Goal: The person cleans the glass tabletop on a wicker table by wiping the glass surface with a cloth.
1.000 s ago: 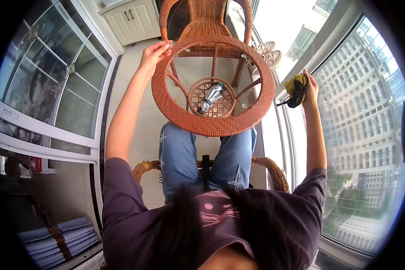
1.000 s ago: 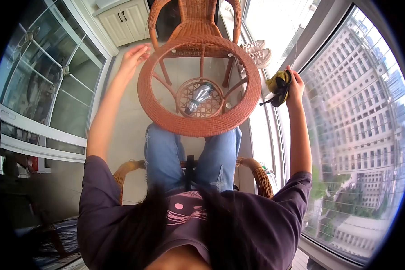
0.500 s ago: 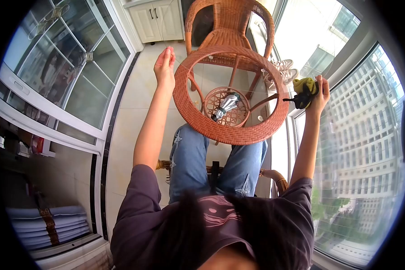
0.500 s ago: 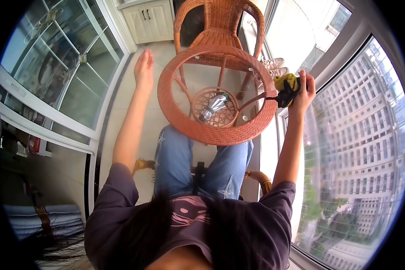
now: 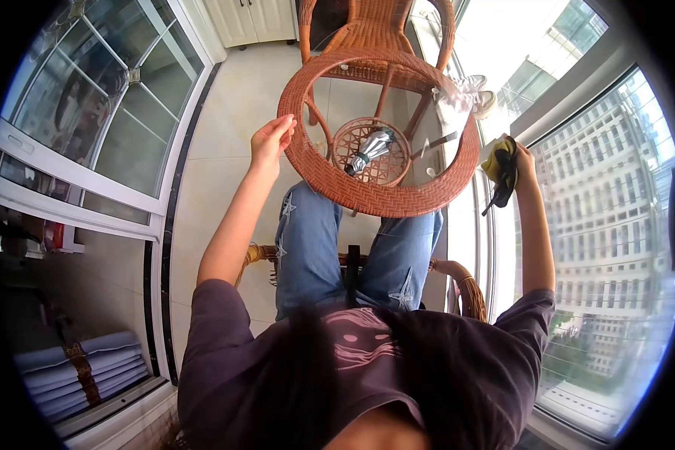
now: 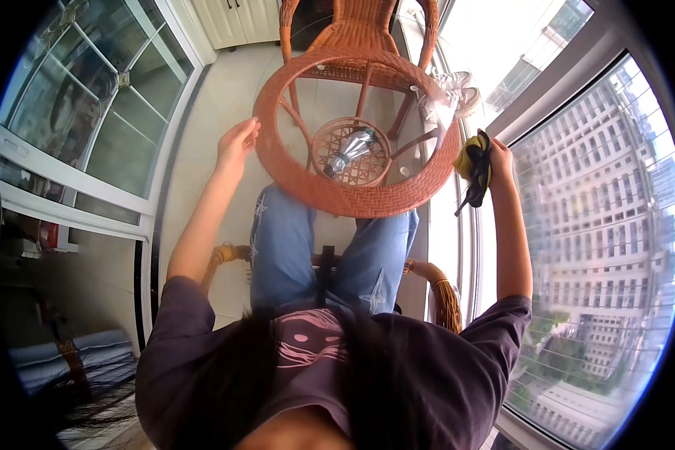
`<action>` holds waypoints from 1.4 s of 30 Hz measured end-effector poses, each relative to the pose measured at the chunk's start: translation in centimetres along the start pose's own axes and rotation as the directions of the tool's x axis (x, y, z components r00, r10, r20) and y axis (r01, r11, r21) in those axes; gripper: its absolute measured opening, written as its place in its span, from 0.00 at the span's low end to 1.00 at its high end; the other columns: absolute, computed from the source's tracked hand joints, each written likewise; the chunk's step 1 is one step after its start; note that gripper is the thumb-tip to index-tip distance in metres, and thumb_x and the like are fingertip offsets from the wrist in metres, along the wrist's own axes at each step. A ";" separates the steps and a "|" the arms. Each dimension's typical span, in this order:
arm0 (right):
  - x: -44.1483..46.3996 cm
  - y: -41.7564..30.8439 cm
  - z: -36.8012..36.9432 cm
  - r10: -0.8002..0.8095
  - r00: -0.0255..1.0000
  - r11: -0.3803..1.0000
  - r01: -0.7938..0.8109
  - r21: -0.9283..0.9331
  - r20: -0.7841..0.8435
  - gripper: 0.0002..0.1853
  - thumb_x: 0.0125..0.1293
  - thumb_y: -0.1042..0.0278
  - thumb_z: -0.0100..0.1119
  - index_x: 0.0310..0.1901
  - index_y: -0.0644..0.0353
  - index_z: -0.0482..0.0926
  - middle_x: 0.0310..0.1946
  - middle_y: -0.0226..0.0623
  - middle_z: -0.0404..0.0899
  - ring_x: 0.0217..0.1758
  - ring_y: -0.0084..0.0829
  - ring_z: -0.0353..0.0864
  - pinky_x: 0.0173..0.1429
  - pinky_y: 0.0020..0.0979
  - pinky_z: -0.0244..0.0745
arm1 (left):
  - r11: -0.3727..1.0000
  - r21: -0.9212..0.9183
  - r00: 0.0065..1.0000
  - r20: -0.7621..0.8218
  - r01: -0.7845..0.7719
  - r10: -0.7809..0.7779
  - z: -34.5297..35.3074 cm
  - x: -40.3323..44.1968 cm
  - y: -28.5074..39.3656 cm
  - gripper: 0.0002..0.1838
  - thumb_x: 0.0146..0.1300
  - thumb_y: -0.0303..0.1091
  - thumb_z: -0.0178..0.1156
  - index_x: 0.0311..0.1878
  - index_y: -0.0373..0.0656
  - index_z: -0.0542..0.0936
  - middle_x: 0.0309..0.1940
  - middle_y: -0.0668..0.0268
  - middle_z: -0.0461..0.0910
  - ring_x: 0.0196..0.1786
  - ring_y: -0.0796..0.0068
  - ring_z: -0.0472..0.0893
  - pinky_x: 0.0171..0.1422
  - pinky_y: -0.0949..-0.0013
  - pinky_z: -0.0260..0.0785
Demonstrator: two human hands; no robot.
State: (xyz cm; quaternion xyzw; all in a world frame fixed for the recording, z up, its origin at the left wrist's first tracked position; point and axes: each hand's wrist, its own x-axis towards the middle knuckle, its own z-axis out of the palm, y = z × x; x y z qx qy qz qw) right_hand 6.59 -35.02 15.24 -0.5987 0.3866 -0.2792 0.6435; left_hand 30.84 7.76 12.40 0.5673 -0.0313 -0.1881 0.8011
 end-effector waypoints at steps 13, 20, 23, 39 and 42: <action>1.5 12.6 1.7 0.241 0.970 0.883 -0.206 -0.422 0.032 0.15 0.55 0.65 0.57 0.33 0.74 0.77 0.26 0.38 0.78 0.25 0.26 0.77 0.30 0.28 0.72 | 0.976 -0.111 0.891 -0.398 0.190 -0.218 -5.4 -6.0 -10.5 0.08 0.54 0.29 0.61 0.35 0.36 0.77 0.26 0.70 0.76 0.25 0.87 0.70 0.29 0.83 0.63; 0.3 9.3 4.3 0.020 0.984 0.375 0.156 -0.914 0.176 0.21 0.52 0.55 0.58 0.33 0.70 0.79 0.27 0.51 0.79 0.29 0.38 0.81 0.35 0.34 0.73 | 0.972 -0.127 0.887 -0.400 0.195 -0.230 -5.7 -6.8 -10.7 0.08 0.54 0.31 0.61 0.36 0.38 0.77 0.28 0.70 0.77 0.26 0.87 0.71 0.31 0.84 0.64; -2.6 4.7 8.5 -0.181 0.941 0.189 0.317 -0.929 0.285 0.21 0.53 0.51 0.56 0.35 0.64 0.78 0.29 0.52 0.78 0.35 0.46 0.79 0.38 0.37 0.72 | 0.962 -0.164 0.879 -0.396 0.216 -0.265 -5.8 -7.2 -10.6 0.09 0.54 0.32 0.62 0.37 0.39 0.77 0.28 0.71 0.77 0.27 0.87 0.71 0.32 0.83 0.64; -10.3 12.3 32.8 -0.567 0.353 0.410 0.905 -0.116 0.744 0.18 0.45 0.71 0.59 0.42 0.61 0.74 0.43 0.45 0.73 0.48 0.45 0.70 0.55 0.39 0.62 | 0.969 -0.101 0.932 -0.270 0.224 -0.243 -7.7 -6.7 -11.0 0.10 0.54 0.33 0.61 0.37 0.38 0.77 0.29 0.68 0.77 0.30 0.85 0.74 0.36 0.80 0.67; -13.9 13.2 33.5 -0.527 0.191 0.445 0.892 0.077 0.828 0.17 0.43 0.73 0.60 0.40 0.59 0.77 0.41 0.40 0.74 0.47 0.42 0.71 0.54 0.37 0.63 | 0.967 -0.098 0.937 -0.244 0.234 -0.252 -8.5 -6.0 -10.9 0.10 0.54 0.32 0.61 0.36 0.37 0.77 0.29 0.68 0.77 0.30 0.84 0.74 0.36 0.80 0.67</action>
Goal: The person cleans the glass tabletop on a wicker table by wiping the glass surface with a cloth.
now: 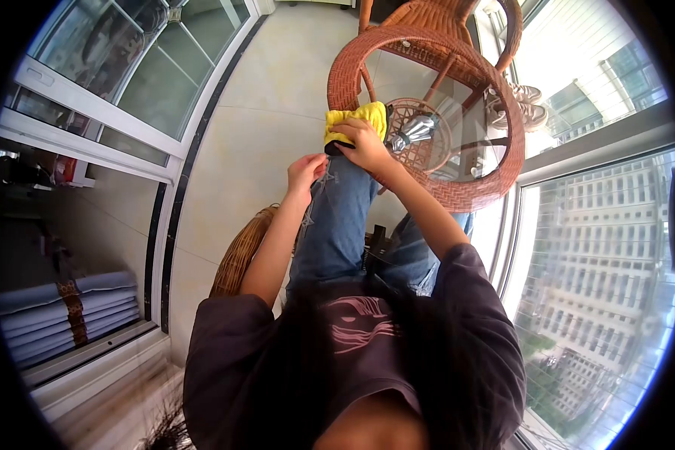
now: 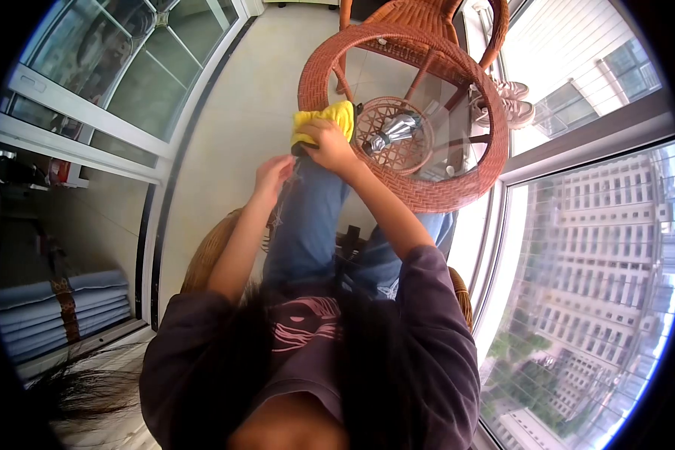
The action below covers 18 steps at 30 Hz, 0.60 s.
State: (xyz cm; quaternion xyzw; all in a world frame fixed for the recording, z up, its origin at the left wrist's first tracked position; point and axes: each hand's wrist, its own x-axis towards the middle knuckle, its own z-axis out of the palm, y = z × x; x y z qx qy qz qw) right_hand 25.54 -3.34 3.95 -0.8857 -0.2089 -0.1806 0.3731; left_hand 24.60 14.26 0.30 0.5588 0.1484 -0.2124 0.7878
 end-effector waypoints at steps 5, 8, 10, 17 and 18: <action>-5.7 -4.6 -2.5 -0.152 0.943 0.984 0.117 0.134 0.297 0.21 0.38 0.74 0.62 0.41 0.55 0.78 0.42 0.32 0.74 0.49 0.35 0.71 0.55 0.35 0.62 | 0.999 -0.029 0.999 0.034 0.033 -0.032 0.1 0.0 0.0 0.09 0.54 0.33 0.62 0.36 0.38 0.78 0.28 0.69 0.77 0.28 0.85 0.73 0.35 0.82 0.66; -7.4 -6.2 -4.4 -0.271 0.827 0.957 0.175 0.233 0.492 0.21 0.38 0.72 0.63 0.40 0.55 0.78 0.42 0.31 0.74 0.49 0.35 0.70 0.55 0.35 0.61 | 0.998 0.052 0.999 0.034 0.040 -0.042 0.2 0.1 0.2 0.09 0.54 0.34 0.62 0.35 0.39 0.78 0.28 0.70 0.77 0.27 0.87 0.72 0.33 0.83 0.65; -6.1 -5.4 -4.7 -0.273 0.821 0.956 0.175 0.234 0.501 0.21 0.38 0.70 0.63 0.41 0.53 0.78 0.43 0.32 0.73 0.50 0.35 0.70 0.55 0.35 0.61 | 0.998 0.046 0.999 -0.024 0.036 -0.035 0.6 -0.3 0.3 0.09 0.54 0.34 0.62 0.34 0.40 0.78 0.27 0.71 0.77 0.27 0.88 0.71 0.32 0.83 0.64; 0.0 -0.6 -1.2 0.040 0.999 0.959 -0.044 -0.280 -0.019 0.23 0.44 0.60 0.60 0.46 0.49 0.74 0.44 0.36 0.70 0.52 0.39 0.67 0.54 0.38 0.60 | 0.999 0.014 0.999 -0.012 0.033 -0.033 0.5 0.2 -0.2 0.09 0.54 0.35 0.62 0.34 0.40 0.78 0.26 0.73 0.76 0.26 0.87 0.71 0.32 0.82 0.64; -0.7 -0.9 -1.0 0.019 0.998 0.979 -0.007 -0.206 0.058 0.23 0.43 0.61 0.61 0.46 0.48 0.74 0.45 0.35 0.69 0.52 0.38 0.66 0.54 0.39 0.60 | 0.999 -0.021 0.999 -0.003 0.045 -0.045 0.3 0.4 -0.2 0.09 0.54 0.35 0.62 0.35 0.40 0.78 0.26 0.73 0.76 0.26 0.87 0.71 0.32 0.82 0.64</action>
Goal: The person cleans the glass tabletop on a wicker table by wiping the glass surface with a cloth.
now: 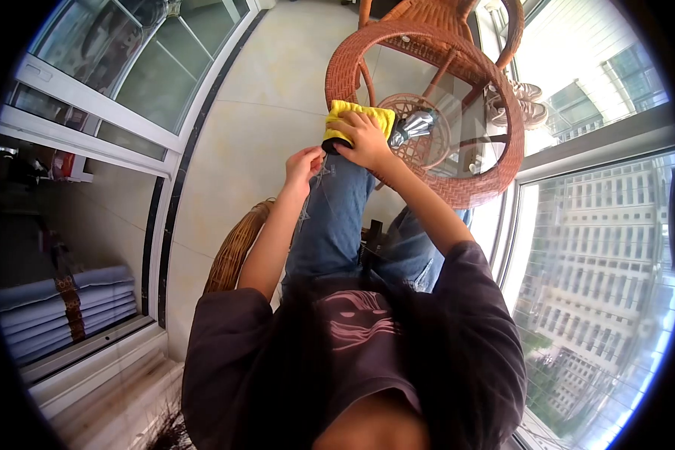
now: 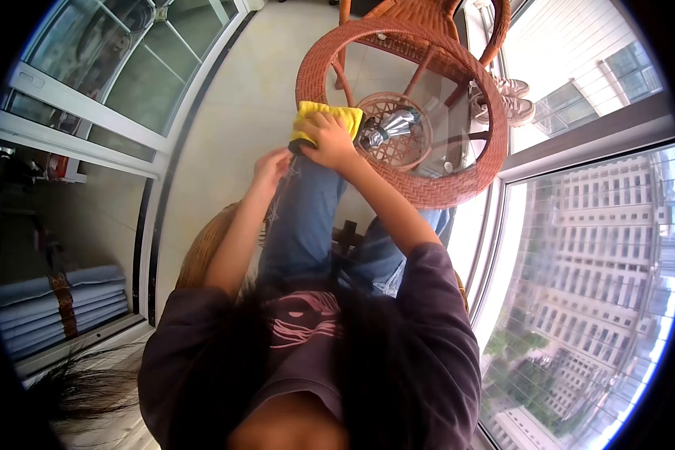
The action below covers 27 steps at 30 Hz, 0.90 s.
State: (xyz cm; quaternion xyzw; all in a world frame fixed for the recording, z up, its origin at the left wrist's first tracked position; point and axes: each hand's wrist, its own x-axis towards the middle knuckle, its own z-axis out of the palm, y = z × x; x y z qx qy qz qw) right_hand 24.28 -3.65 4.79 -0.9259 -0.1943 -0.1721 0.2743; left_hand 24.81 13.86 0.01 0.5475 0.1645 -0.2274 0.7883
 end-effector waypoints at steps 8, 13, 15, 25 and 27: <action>-8.0 -4.5 -4.6 -0.437 0.808 0.877 0.288 0.384 0.394 0.28 0.38 0.64 0.66 0.47 0.44 0.75 0.52 0.31 0.66 0.54 0.34 0.65 0.60 0.37 0.55 | 0.999 0.016 0.999 0.017 0.045 -0.046 0.0 0.2 0.3 0.10 0.54 0.34 0.62 0.37 0.40 0.77 0.27 0.72 0.77 0.25 0.88 0.71 0.32 0.83 0.64; -1.3 5.3 -3.2 0.131 0.991 0.974 -0.129 -0.187 -0.001 0.27 0.46 0.57 0.61 0.52 0.43 0.72 0.57 0.35 0.64 0.63 0.42 0.57 0.63 0.45 0.50 | 0.999 0.008 0.999 0.023 0.037 -0.037 0.0 -0.4 0.5 0.09 0.55 0.34 0.61 0.37 0.40 0.77 0.28 0.71 0.77 0.27 0.88 0.71 0.33 0.84 0.64; 0.5 8.4 -2.3 0.240 0.954 0.921 -0.282 -0.268 -0.180 0.27 0.46 0.55 0.61 0.52 0.42 0.71 0.58 0.37 0.63 0.64 0.45 0.55 0.63 0.48 0.48 | 0.999 0.021 0.999 0.040 0.027 -0.028 0.0 -0.3 0.5 0.09 0.55 0.34 0.61 0.37 0.40 0.77 0.29 0.71 0.77 0.28 0.87 0.72 0.34 0.83 0.65; -5.4 -4.8 -2.7 -0.335 0.824 0.940 0.324 0.105 0.457 0.33 0.38 0.61 0.67 0.53 0.38 0.70 0.62 0.30 0.60 0.68 0.42 0.51 0.66 0.51 0.47 | 0.977 -0.048 0.972 0.122 0.207 -0.200 -1.5 1.8 -0.3 0.13 0.56 0.36 0.60 0.43 0.41 0.76 0.34 0.68 0.76 0.36 0.79 0.76 0.40 0.75 0.68; -6.0 -3.4 -3.4 -0.357 0.825 0.933 0.337 0.127 0.439 0.33 0.38 0.60 0.67 0.53 0.38 0.70 0.62 0.30 0.60 0.68 0.40 0.52 0.66 0.50 0.47 | 0.984 0.005 0.975 0.128 0.180 -0.180 -1.5 1.4 0.2 0.13 0.56 0.36 0.60 0.42 0.41 0.76 0.33 0.69 0.76 0.35 0.80 0.75 0.40 0.76 0.68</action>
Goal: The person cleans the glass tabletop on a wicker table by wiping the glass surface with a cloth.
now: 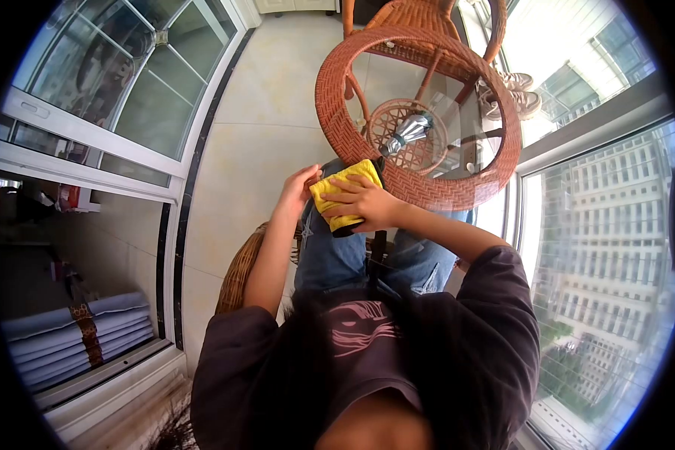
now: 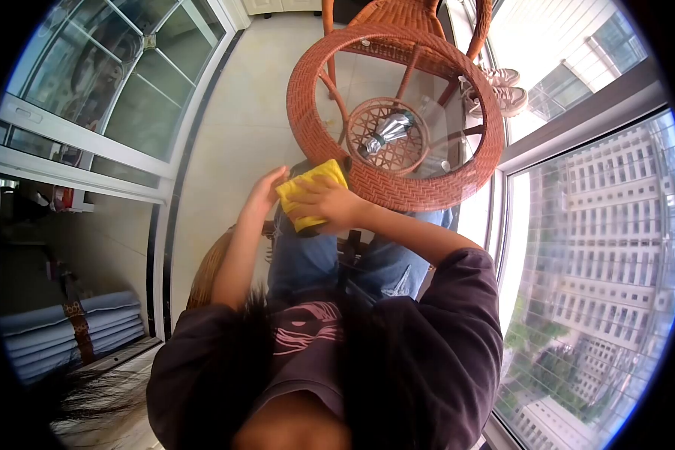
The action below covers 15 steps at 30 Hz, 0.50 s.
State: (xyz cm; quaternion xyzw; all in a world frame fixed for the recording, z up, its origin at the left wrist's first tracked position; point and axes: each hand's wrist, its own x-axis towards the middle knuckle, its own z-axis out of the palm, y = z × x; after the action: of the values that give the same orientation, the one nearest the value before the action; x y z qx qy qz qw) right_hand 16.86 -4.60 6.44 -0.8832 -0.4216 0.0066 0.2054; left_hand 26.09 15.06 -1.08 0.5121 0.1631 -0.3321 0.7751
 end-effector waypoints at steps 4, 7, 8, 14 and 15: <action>1.2 6.6 -0.8 0.331 0.902 0.931 -0.361 -0.063 -0.276 0.31 0.43 0.60 0.62 0.55 0.41 0.69 0.60 0.33 0.64 0.67 0.42 0.54 0.65 0.47 0.49 | 0.998 0.021 0.999 0.003 -0.052 0.052 -0.6 0.2 -0.7 0.12 0.56 0.36 0.61 0.40 0.41 0.77 0.30 0.72 0.76 0.31 0.85 0.73 0.37 0.82 0.66; 3.4 10.7 -0.8 0.499 0.730 0.805 -0.590 -0.064 -0.467 0.28 0.44 0.57 0.61 0.53 0.42 0.70 0.58 0.33 0.65 0.66 0.47 0.55 0.65 0.52 0.47 | 0.997 0.025 0.997 -0.020 -0.068 0.068 0.3 -0.5 -0.2 0.11 0.56 0.36 0.61 0.39 0.41 0.77 0.29 0.72 0.76 0.29 0.87 0.72 0.35 0.83 0.64; 3.8 10.2 -0.5 0.487 0.746 0.812 -0.578 -0.079 -0.455 0.28 0.45 0.57 0.61 0.52 0.42 0.70 0.59 0.33 0.65 0.66 0.46 0.54 0.65 0.52 0.46 | 0.997 0.020 0.998 -0.010 -0.069 0.069 0.3 -0.5 -0.2 0.11 0.56 0.36 0.61 0.39 0.41 0.77 0.29 0.72 0.76 0.29 0.87 0.72 0.35 0.83 0.64; 0.8 1.2 1.0 0.137 0.981 0.990 -0.138 0.000 -0.136 0.31 0.40 0.61 0.65 0.52 0.41 0.71 0.61 0.29 0.62 0.68 0.40 0.52 0.65 0.50 0.47 | 0.998 -0.026 0.998 -0.014 -0.064 0.064 0.0 0.4 -0.9 0.10 0.55 0.36 0.61 0.38 0.43 0.78 0.29 0.73 0.76 0.29 0.87 0.72 0.34 0.83 0.64; -0.4 -0.7 0.7 0.079 0.995 0.997 -0.079 0.003 -0.062 0.31 0.39 0.61 0.65 0.51 0.41 0.71 0.62 0.28 0.61 0.68 0.39 0.52 0.66 0.50 0.47 | 0.998 -0.014 0.997 -0.048 -0.062 0.061 0.2 0.3 -0.9 0.09 0.55 0.36 0.61 0.38 0.44 0.78 0.29 0.73 0.76 0.29 0.87 0.72 0.33 0.82 0.64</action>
State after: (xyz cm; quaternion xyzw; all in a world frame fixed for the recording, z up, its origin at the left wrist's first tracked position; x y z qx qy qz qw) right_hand 15.92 -4.29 5.96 -0.8989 -0.3799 -0.0126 0.2181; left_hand 25.71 14.54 -1.77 0.5188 0.1680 -0.2946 0.7848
